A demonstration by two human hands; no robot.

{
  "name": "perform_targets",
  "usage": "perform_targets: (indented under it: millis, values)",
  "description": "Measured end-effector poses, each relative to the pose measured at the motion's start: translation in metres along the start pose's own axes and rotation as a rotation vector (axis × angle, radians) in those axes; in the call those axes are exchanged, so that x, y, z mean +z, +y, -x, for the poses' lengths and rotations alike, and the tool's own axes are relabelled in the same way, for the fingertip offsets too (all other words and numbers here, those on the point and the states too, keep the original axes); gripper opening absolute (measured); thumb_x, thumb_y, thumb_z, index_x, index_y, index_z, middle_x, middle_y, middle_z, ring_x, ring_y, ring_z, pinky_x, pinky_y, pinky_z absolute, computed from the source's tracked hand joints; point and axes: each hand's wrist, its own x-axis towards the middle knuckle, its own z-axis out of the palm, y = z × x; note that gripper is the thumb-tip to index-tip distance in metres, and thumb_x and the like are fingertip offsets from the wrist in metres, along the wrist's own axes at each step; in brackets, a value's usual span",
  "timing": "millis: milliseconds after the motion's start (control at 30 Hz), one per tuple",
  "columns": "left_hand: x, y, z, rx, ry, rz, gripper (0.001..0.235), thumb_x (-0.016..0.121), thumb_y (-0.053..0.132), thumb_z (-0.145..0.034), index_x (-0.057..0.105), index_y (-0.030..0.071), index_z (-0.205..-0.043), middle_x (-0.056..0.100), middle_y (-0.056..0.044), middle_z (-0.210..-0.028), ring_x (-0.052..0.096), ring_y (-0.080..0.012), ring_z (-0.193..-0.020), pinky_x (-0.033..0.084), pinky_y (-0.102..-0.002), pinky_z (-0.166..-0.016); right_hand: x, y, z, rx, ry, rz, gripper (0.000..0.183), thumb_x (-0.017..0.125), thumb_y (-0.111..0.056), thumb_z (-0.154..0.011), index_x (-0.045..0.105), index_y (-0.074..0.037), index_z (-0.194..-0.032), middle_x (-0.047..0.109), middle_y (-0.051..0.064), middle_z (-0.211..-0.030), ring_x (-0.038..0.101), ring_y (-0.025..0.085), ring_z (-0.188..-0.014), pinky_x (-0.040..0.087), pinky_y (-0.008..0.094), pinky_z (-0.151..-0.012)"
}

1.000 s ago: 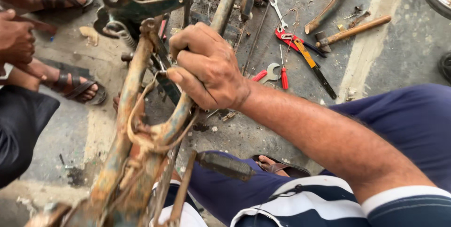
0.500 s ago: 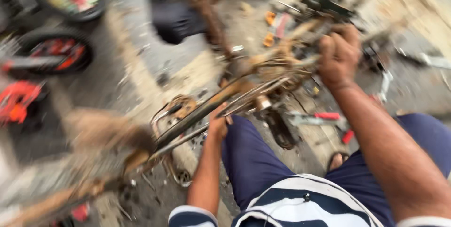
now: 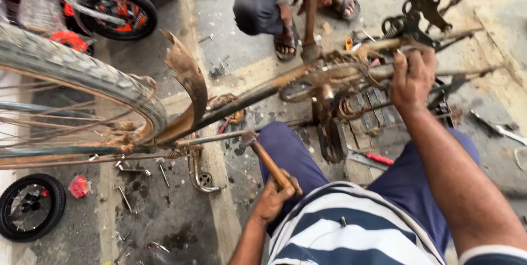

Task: The person uses a hammer and a metal bar to strike and loosen parts of a bicycle's crankset and frame. They repeatedly hit the crank arm and frame junction, then remove the crank arm and inspect the chainring area.

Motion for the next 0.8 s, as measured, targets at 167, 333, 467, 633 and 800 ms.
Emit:
perform_targets:
  millis: [167,333,467,633,800]
  values:
    - [0.024,0.021,-0.010,0.196,-0.170,-0.358,0.026,0.072,0.009,-0.099,0.054,0.013,-0.116,0.067,-0.006,-0.106,0.067,-0.0205,-0.106,0.057,-0.039,-0.099,-0.025,-0.073,0.036,-0.323,0.232,-0.117,0.029,0.065,0.010,-0.088,0.057,-0.002,-0.113,0.063,0.015,-0.115,0.059,0.030,-0.112,0.046,0.051,-0.107]
    - [0.072,0.040,-0.031,0.315,-0.165,-0.970,0.042,0.077,0.017,-0.092,0.059,0.008,-0.129,0.071,-0.010,-0.116,0.071,-0.0217,-0.107,0.057,-0.036,-0.091,-0.061,-0.154,0.112,-0.410,-0.375,-0.473,0.070,0.080,-0.039,-0.071,0.056,0.006,-0.118,0.063,0.024,-0.117,0.064,0.038,-0.108,0.055,0.045,-0.090]
    - [0.084,0.043,-0.075,0.562,-0.212,-1.091,0.044,0.080,0.030,-0.091,0.064,0.010,-0.127,0.073,-0.012,-0.117,0.072,-0.0251,-0.106,0.059,-0.037,-0.093,-0.081,-0.147,0.113,0.521,-0.518,-0.986,0.029,0.072,-0.022,-0.093,0.058,-0.006,-0.113,0.068,0.008,-0.087,0.070,0.014,-0.065,0.061,0.030,-0.054]
    - [0.088,0.014,-0.141,0.477,0.271,-0.748,0.089,0.091,0.041,-0.077,0.041,0.002,-0.139,0.057,-0.014,-0.121,0.059,-0.0279,-0.111,0.049,-0.041,-0.095,-0.109,-0.103,0.120,0.594,-0.301,-0.669,0.034,0.070,-0.011,-0.096,0.061,-0.007,-0.129,0.060,0.000,-0.081,0.053,0.007,-0.055,0.044,0.025,-0.043]
    - [0.083,-0.003,-0.166,0.071,0.041,-0.250,0.092,0.091,0.039,-0.066,0.048,0.003,-0.139,0.059,-0.015,-0.116,0.063,-0.0277,-0.104,0.056,-0.041,-0.090,-0.109,-0.080,0.145,0.612,-0.359,-0.558,0.025,0.074,-0.013,-0.097,0.066,0.001,-0.115,0.065,0.003,-0.085,0.059,0.009,-0.066,0.048,0.026,-0.055]
